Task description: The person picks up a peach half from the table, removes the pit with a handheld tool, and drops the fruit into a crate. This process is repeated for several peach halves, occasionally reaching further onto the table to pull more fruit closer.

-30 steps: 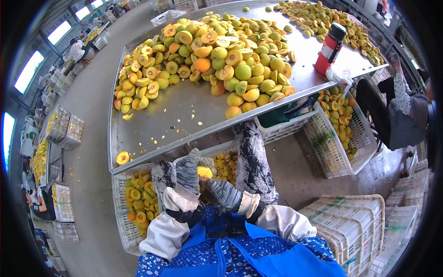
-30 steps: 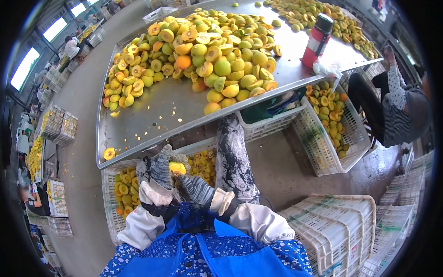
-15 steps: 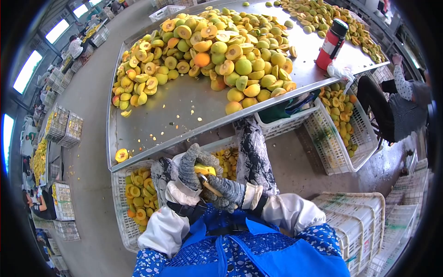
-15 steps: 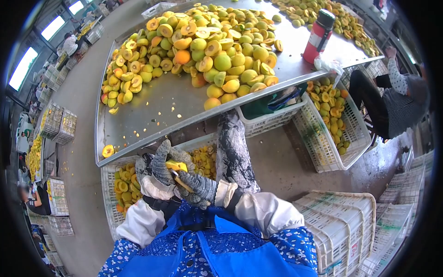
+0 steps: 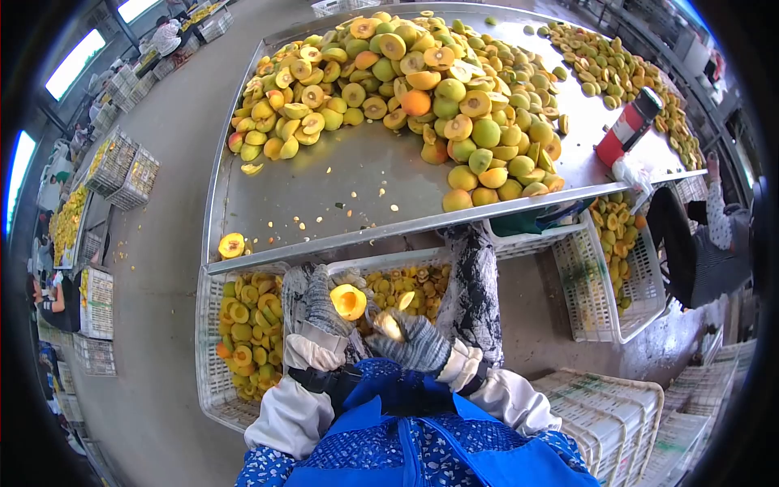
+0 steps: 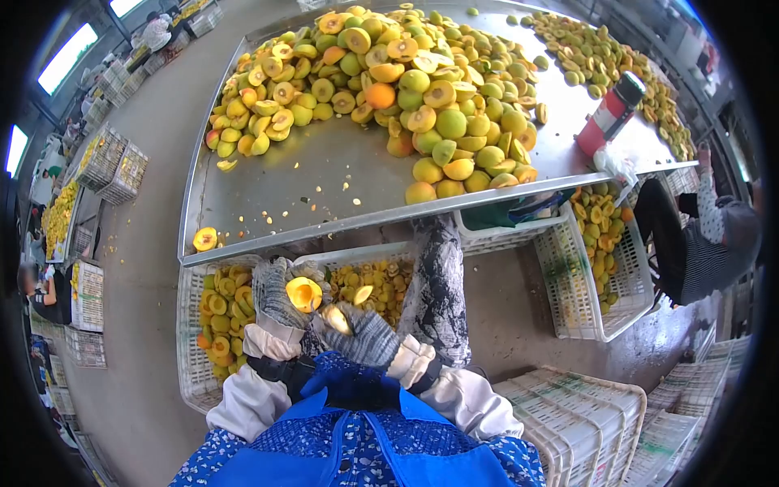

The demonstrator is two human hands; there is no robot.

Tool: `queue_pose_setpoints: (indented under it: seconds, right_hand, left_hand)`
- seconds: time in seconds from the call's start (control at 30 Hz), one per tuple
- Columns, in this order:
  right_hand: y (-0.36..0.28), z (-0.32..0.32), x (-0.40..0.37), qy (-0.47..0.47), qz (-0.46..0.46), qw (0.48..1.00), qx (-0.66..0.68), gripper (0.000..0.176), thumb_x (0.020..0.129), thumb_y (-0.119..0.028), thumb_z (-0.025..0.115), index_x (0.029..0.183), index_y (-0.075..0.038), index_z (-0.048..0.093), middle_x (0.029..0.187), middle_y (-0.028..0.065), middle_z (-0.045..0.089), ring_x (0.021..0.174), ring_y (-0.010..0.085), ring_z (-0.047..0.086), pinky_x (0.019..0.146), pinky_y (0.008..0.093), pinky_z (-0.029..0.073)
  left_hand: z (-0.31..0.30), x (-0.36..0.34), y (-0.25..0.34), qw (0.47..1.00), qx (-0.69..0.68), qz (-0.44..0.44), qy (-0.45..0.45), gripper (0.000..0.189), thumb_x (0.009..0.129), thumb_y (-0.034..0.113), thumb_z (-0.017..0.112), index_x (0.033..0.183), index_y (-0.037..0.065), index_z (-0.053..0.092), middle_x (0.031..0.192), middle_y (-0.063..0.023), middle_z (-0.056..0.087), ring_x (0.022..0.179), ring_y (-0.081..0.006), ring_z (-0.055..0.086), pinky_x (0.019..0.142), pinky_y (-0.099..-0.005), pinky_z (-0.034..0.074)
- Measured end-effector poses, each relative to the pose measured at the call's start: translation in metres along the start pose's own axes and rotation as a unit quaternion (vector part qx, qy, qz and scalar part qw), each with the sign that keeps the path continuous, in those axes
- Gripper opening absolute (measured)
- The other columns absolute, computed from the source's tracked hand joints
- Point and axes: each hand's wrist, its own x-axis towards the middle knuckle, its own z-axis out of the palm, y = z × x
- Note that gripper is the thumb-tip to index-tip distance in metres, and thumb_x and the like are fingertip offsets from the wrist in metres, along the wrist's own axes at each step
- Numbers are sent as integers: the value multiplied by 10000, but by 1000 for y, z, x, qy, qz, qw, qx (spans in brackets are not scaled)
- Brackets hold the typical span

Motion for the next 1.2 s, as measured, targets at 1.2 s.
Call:
queue_pose_setpoints:
  seconds: [1.2]
  right_hand:
    - [48,13,41,-92,148,967,-185,320,769,-325,593,968,-76,573,812,127,618,755,214,590,671,328,446]
  left_hand:
    - [-107,170,64,761,597,185,172,556,709,335,629,1145,36,456,1104,-198,494,1035,-341,466,893,-387,376]
